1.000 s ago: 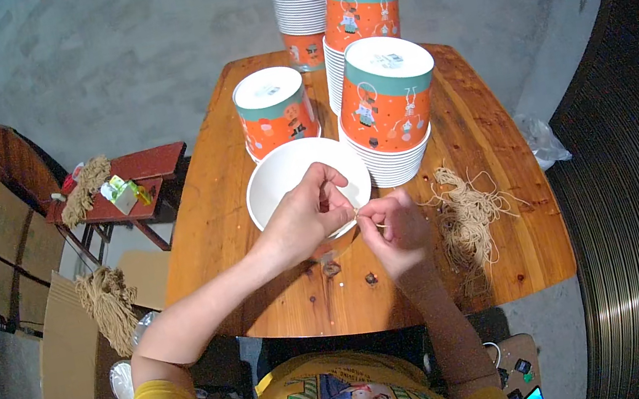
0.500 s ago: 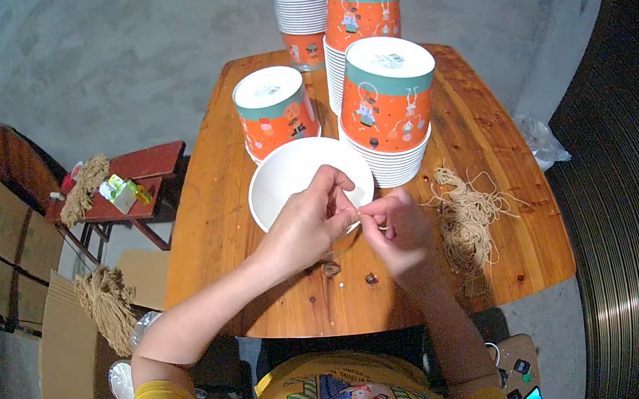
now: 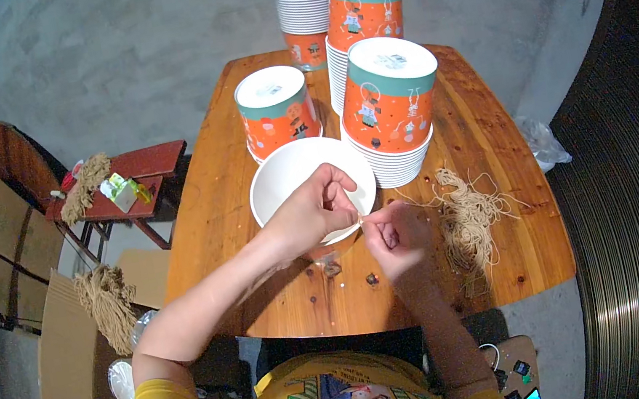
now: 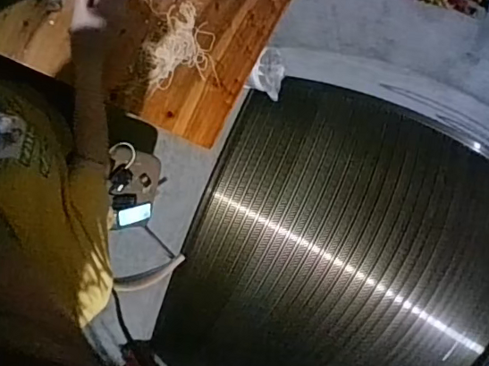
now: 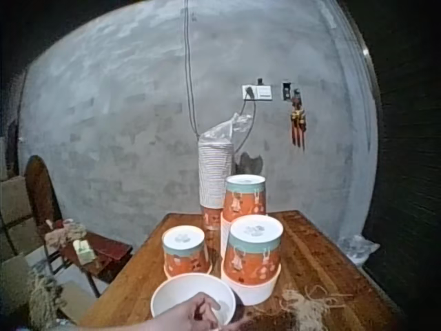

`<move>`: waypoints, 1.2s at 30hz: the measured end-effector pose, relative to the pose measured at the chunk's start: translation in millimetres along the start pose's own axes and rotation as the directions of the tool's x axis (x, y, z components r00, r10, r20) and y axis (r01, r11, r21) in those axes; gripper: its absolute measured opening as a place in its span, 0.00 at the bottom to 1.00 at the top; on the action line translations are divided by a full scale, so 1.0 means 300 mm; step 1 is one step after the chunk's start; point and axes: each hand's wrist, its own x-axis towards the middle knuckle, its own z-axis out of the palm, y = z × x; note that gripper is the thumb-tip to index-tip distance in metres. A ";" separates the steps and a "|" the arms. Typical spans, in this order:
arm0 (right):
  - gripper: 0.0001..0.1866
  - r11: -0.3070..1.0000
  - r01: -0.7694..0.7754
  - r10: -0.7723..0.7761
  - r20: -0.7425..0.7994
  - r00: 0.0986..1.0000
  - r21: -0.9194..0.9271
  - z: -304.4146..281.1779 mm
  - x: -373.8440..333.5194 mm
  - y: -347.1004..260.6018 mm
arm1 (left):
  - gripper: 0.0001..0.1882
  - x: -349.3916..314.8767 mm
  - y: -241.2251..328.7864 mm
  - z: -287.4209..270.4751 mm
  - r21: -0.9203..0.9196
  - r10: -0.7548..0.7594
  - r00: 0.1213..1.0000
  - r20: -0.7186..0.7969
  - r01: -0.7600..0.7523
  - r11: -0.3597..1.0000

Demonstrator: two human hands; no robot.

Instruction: Tying thin decorative strings or straw to the rims of paper bowls in a packaging environment.

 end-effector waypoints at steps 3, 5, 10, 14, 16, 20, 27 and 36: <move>0.07 0.998 0.063 -0.063 0.014 0.998 0.002 0.000 -0.006 0.011 | 0.16 0.004 0.001 -0.007 -0.046 -0.059 0.998 0.022 0.060 0.997; 0.08 0.998 0.061 -0.062 0.015 0.998 0.030 0.007 -0.010 0.017 | 0.17 0.006 -0.002 -0.011 -0.062 -0.105 0.994 0.032 0.107 0.992; 0.09 0.992 -0.001 0.007 -0.052 0.999 0.125 0.025 -0.008 -0.010 | 0.17 0.008 0.005 -0.015 -0.079 -0.138 0.990 0.037 0.140 0.987; 0.09 0.999 0.042 -0.040 -0.047 0.998 0.031 0.019 0.001 -0.004 | 0.17 0.009 0.006 -0.009 -0.104 -0.114 0.993 0.032 0.116 0.988; 0.09 0.998 0.054 -0.053 -0.043 0.998 0.013 0.015 0.004 -0.003 | 0.16 0.003 0.013 -0.007 -0.077 -0.110 0.994 0.023 0.112 0.991; 0.09 0.998 0.057 -0.057 -0.031 0.998 -0.004 0.011 0.010 -0.020 | 0.14 -0.017 0.017 -0.003 0.016 -0.041 0.999 0.010 0.040 0.999; 0.09 0.994 -0.013 0.016 -0.024 1.000 0.111 0.007 0.012 0.014 | 0.13 -0.016 0.012 -0.007 0.016 -0.045 0.999 -0.018 0.045 0.999; 0.06 0.973 -0.115 0.119 -0.010 0.993 0.201 0.012 0.017 -0.013 | 0.14 -0.031 0.008 -0.001 0.171 0.003 0.999 -0.041 0.004 0.985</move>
